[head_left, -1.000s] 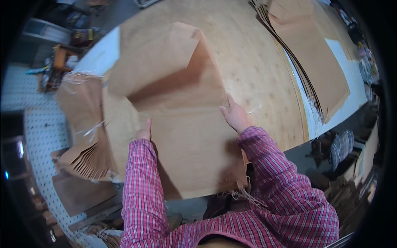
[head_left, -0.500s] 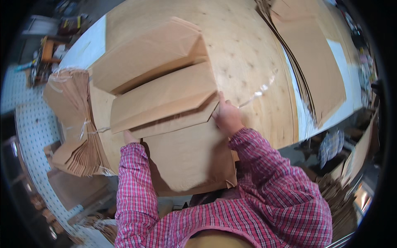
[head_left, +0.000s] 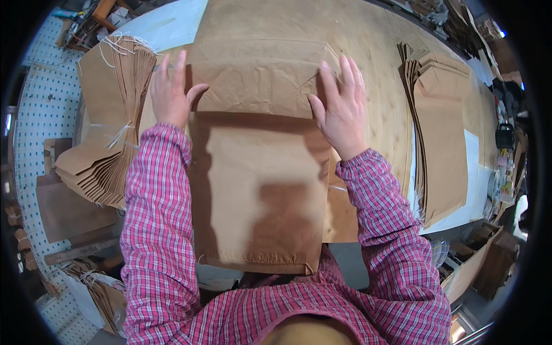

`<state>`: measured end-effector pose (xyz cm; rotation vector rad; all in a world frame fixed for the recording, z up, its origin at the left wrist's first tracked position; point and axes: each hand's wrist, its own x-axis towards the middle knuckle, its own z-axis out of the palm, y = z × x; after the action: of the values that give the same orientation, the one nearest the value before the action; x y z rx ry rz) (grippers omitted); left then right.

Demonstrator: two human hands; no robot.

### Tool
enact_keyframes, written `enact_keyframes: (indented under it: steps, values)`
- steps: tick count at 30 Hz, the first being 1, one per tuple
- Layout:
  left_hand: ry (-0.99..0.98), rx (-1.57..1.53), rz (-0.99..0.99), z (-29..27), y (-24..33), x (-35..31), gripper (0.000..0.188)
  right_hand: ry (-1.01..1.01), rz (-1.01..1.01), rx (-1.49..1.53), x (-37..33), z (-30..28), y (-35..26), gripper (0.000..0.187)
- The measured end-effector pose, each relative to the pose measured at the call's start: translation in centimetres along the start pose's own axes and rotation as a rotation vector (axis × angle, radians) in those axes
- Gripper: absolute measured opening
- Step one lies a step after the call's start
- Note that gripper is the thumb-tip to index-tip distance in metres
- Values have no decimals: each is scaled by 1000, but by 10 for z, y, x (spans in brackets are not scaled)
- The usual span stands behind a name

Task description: The person gathers a stack of brown paper sheets, aligns them, and ties them together with a white string. The person repeats this process multiple times, creating several tied bundles of paper.

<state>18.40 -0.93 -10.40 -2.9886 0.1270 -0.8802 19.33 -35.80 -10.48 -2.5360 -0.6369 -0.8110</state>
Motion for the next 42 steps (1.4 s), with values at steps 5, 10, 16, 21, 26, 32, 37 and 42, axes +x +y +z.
enact_keyframes:
  steps: [5,10,16,21,26,32,37,42]
  values:
    - [-407,-357,35,12,-11,28,62,-112,-56,53,45,34,12,36]
    - [-483,-537,-16,28,-20,38,52,-374,15,129,72,48,33,28]
    - [-649,-578,-260,30,-37,68,50,-490,164,119,103,55,45,29]
    - [-193,-393,-132,49,3,70,59,-330,157,48,99,81,48,28]
    - [-453,27,122,84,36,57,73,-281,174,167,91,101,60,22]
    - [-549,-106,27,108,32,68,72,-287,89,-94,64,116,58,53]
    - [-418,-285,111,144,14,62,64,-331,139,61,48,135,71,58]
    - [-158,-547,158,188,3,45,52,-158,45,162,32,167,85,56]
